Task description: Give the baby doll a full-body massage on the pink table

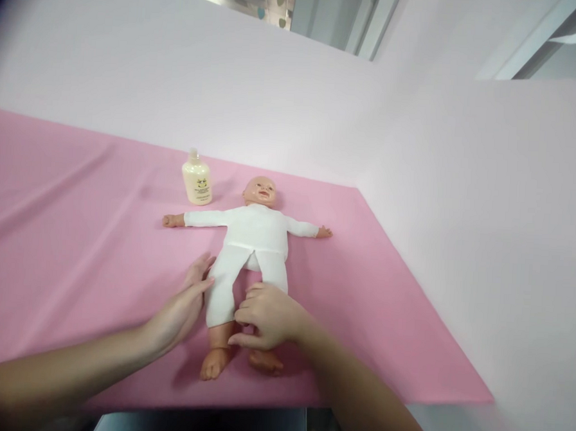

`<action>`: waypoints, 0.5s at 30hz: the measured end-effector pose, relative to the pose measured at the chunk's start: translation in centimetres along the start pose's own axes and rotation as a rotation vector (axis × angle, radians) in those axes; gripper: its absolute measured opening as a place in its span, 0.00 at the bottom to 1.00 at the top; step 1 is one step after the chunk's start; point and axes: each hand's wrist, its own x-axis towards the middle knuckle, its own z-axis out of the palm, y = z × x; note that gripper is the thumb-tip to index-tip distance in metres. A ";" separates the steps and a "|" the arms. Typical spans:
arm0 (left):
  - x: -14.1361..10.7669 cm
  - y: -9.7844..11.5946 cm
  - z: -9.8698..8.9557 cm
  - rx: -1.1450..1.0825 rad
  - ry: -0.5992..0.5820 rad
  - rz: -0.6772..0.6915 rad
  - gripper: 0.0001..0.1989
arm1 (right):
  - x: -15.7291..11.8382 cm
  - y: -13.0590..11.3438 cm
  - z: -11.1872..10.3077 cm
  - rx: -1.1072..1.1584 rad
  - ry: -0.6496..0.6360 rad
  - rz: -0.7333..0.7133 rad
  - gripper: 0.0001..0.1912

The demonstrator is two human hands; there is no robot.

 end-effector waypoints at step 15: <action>-2.1 2.0 -0.8 0.595 -0.658 0.349 0.08 | 0.1 -0.3 -0.3 -0.070 0.018 0.084 0.16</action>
